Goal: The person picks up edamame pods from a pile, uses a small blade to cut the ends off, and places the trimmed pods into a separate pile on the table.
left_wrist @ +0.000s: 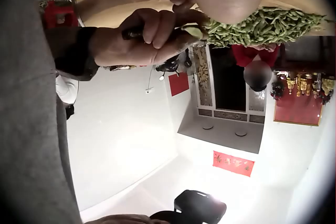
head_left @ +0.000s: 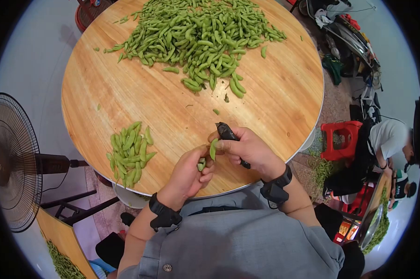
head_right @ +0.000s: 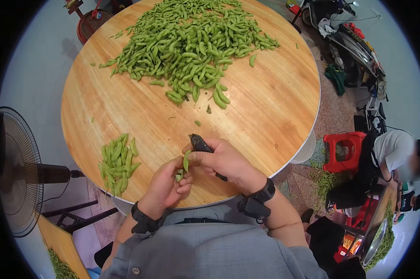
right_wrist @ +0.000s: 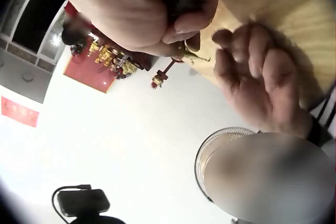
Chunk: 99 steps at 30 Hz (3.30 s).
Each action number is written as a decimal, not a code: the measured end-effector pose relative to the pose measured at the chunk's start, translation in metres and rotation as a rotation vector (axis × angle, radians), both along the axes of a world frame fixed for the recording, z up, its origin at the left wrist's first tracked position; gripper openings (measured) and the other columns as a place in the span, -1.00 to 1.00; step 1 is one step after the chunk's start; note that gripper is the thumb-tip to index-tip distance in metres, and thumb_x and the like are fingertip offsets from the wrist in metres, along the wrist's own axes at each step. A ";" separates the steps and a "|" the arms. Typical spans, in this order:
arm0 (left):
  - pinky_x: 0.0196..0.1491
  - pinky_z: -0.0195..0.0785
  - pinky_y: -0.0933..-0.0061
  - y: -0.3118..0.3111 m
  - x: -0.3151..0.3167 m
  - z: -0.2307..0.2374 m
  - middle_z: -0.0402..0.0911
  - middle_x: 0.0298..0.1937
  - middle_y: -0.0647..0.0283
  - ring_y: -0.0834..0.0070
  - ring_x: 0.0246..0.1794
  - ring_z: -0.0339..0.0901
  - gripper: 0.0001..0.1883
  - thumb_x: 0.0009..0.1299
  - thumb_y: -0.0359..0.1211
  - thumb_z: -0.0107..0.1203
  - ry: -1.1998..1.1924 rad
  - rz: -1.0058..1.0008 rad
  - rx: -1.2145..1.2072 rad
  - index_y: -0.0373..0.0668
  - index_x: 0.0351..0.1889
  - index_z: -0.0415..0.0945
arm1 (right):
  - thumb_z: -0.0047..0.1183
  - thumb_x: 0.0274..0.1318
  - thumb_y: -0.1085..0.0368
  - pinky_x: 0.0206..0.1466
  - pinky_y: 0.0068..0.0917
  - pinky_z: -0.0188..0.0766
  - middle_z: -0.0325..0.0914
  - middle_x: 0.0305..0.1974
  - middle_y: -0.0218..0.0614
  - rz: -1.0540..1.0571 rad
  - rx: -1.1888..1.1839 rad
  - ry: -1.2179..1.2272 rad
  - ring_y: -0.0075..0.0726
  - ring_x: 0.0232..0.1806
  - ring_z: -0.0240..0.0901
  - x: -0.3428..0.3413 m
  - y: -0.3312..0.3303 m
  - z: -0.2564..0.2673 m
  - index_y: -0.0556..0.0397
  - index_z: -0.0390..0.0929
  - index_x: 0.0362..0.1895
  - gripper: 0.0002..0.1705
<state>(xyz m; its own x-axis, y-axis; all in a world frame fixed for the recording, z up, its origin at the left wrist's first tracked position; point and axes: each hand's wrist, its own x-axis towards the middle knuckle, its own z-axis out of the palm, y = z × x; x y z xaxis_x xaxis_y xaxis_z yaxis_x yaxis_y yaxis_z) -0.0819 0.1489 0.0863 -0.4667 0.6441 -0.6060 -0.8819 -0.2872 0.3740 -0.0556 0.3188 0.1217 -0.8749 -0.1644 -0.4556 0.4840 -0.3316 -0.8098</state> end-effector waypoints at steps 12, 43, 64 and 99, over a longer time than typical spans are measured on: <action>-0.71 -0.15 0.75 -0.007 0.004 0.004 0.31 -0.60 0.35 0.72 -0.73 0.08 -0.89 0.42 -0.33 -0.11 0.139 0.067 0.206 -0.14 -0.31 0.36 | -0.19 0.24 0.27 -0.64 -0.73 0.13 0.42 -0.48 -0.49 0.100 0.211 0.131 -0.72 -0.69 0.17 0.017 -0.002 -0.007 0.08 0.34 0.06 -0.67; -0.73 -0.20 0.68 -0.011 0.007 -0.002 0.12 -0.71 0.43 0.72 -0.75 -0.02 -0.79 0.43 -0.30 -0.13 0.105 -0.023 0.341 -0.24 -0.36 0.39 | -0.24 0.25 0.30 -0.72 -0.74 -0.13 0.21 -0.60 -0.56 0.146 -0.273 -0.188 -0.76 -0.75 -0.05 0.023 0.002 0.007 -0.05 0.31 0.09 -0.67; -0.73 -0.14 0.78 0.001 0.012 0.007 0.39 -0.59 0.39 0.77 -0.77 0.14 -0.78 0.36 -0.27 0.01 0.536 -0.175 -0.223 -0.23 -0.40 0.41 | -0.10 0.06 0.29 -0.68 -0.70 0.09 0.24 -0.68 -0.56 0.198 0.019 -0.016 -0.71 -0.75 0.12 0.015 0.002 0.000 0.05 0.34 -0.45 -0.88; -0.66 -0.06 0.77 -0.014 0.004 0.007 0.39 -0.55 0.36 0.82 -0.73 0.04 -0.76 0.45 -0.36 -0.21 0.511 0.231 -0.110 -0.20 0.02 0.33 | 0.08 0.00 0.27 -0.44 -0.50 0.26 0.42 -0.55 -0.27 0.024 0.591 0.385 -0.47 -0.52 0.32 0.004 -0.020 -0.018 0.17 0.48 -0.37 -0.80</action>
<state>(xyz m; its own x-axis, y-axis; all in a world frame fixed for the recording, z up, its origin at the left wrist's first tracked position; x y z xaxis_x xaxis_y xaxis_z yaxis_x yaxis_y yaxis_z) -0.0779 0.1351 0.0935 -0.8395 0.4362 -0.3240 -0.5000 -0.3866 0.7750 -0.0513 0.2990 0.1041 -0.9911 -0.0064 -0.1331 0.1283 0.2238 -0.9661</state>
